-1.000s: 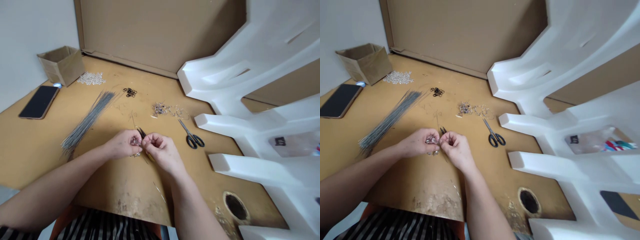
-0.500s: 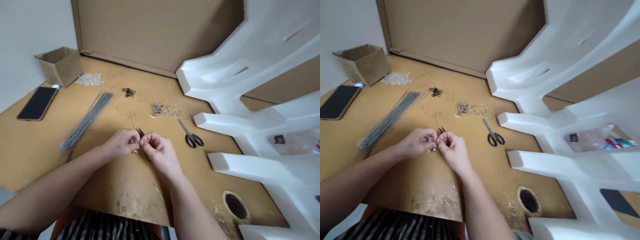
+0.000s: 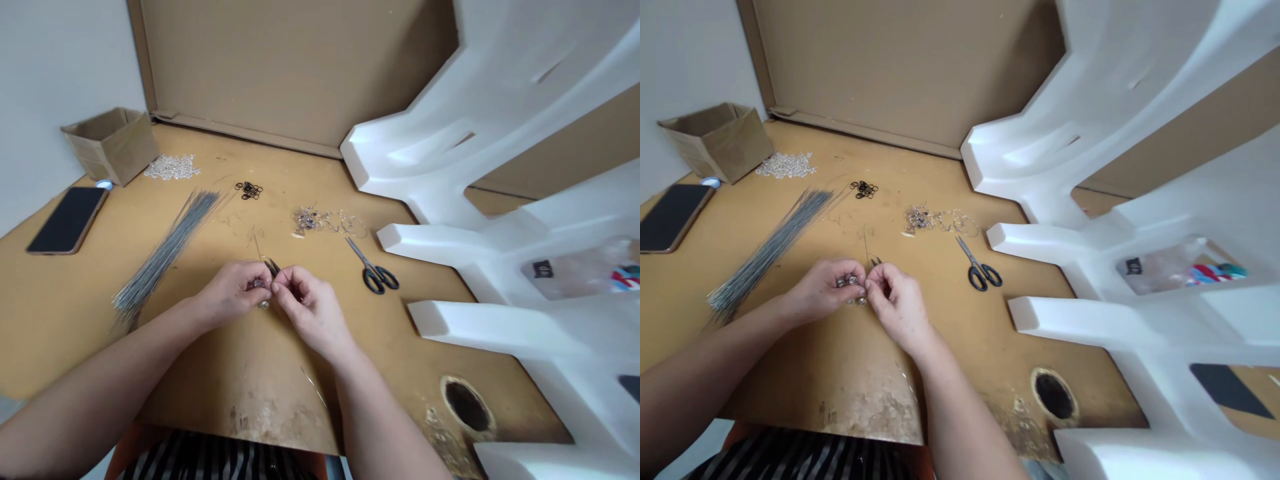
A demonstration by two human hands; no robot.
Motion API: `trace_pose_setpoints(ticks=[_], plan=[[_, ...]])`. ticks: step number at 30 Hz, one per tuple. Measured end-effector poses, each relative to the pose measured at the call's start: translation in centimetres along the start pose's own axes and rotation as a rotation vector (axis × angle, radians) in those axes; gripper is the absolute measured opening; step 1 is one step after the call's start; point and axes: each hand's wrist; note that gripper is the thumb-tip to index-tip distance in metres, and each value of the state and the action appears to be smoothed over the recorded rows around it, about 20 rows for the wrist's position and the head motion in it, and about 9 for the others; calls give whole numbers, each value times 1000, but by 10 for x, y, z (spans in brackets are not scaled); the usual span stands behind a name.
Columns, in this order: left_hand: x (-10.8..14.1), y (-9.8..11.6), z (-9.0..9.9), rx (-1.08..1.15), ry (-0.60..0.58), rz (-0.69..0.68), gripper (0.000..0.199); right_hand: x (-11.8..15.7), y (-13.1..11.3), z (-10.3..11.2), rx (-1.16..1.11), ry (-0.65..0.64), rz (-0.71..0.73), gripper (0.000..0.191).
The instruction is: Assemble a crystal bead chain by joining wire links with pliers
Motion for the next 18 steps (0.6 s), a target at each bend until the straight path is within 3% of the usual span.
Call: trace_pose_setpoints(ticks=[12, 18], plan=[[3, 3, 10, 142, 24, -13, 9, -3, 10, 11, -284, -235, -102, 16], [6, 3, 10, 97, 52, -184, 10, 0, 6, 10, -359, -248, -104, 17]])
Point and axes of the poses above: each hand's wrist, its own x-axis away from the middle knuckle, its own z-axis out of the back of the hand, y = z × x, and after that the axes turned 1 degree about -z, right-handed
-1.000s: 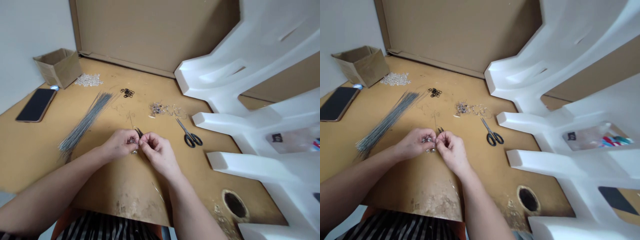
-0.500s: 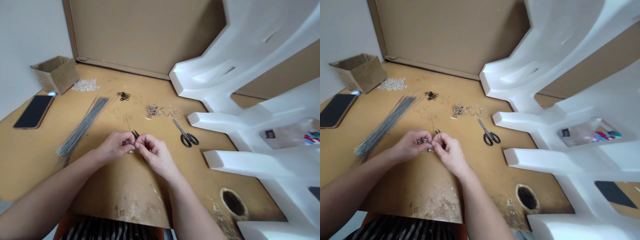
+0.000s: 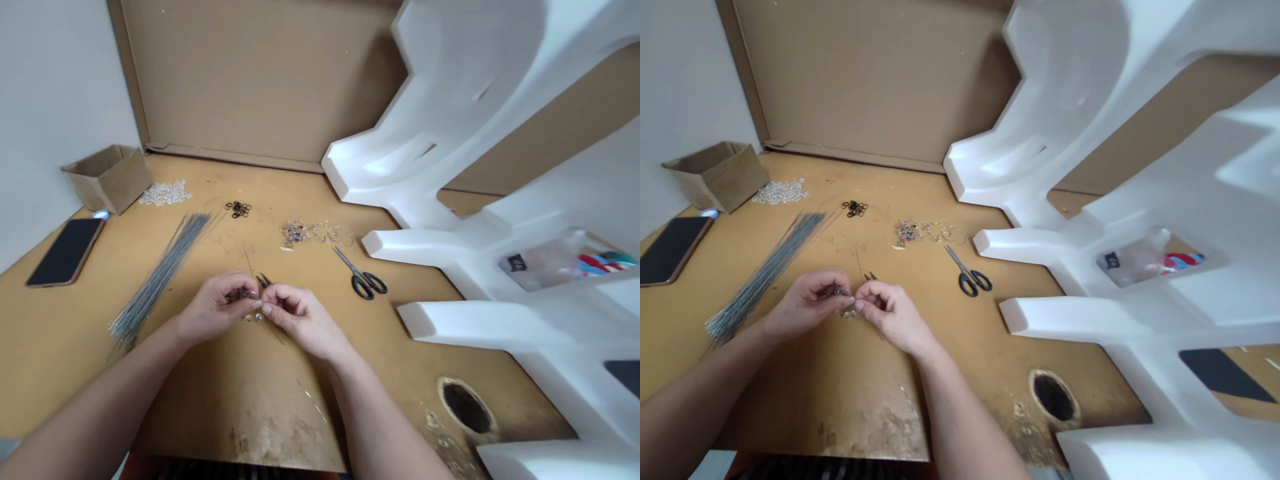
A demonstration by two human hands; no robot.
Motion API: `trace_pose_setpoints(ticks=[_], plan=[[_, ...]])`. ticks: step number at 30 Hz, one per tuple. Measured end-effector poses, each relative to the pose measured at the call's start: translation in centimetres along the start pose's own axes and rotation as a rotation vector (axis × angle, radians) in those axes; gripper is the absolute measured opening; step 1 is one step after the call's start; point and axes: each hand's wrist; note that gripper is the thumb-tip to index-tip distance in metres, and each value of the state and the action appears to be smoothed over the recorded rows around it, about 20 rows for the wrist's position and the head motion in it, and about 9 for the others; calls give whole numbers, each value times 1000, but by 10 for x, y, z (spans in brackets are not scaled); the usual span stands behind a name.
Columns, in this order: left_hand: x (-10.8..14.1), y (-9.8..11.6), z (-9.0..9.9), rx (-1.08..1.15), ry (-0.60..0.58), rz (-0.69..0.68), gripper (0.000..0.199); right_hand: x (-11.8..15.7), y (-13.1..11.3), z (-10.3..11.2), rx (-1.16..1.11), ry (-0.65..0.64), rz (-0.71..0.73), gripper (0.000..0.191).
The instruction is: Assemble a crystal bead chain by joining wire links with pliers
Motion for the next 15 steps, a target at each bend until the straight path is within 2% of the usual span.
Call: trace_pose_setpoints(ticks=[7, 10, 13, 15], plan=[[2, -6, -3, -134, 32, -269, 10, 3, -1, 3, -64, -35, 11, 19], [4, -7, -5, -161, 65, -336, 7, 3, 0, 4, -70, -47, 17, 19], [5, -5, -7, -152, 91, -316, 8, 2, 1, 3, -77, -45, 32, 19], [7, -4, -7, -114, 72, -238, 9, 3, 1, 3, -78, -43, 41, 18]])
Point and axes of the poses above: each hand's wrist, its own x-axis away from the middle knuckle, its own z-axis out of the back of the hand, y = z × x, and after that the axes turned 1 degree about -z, right-handed
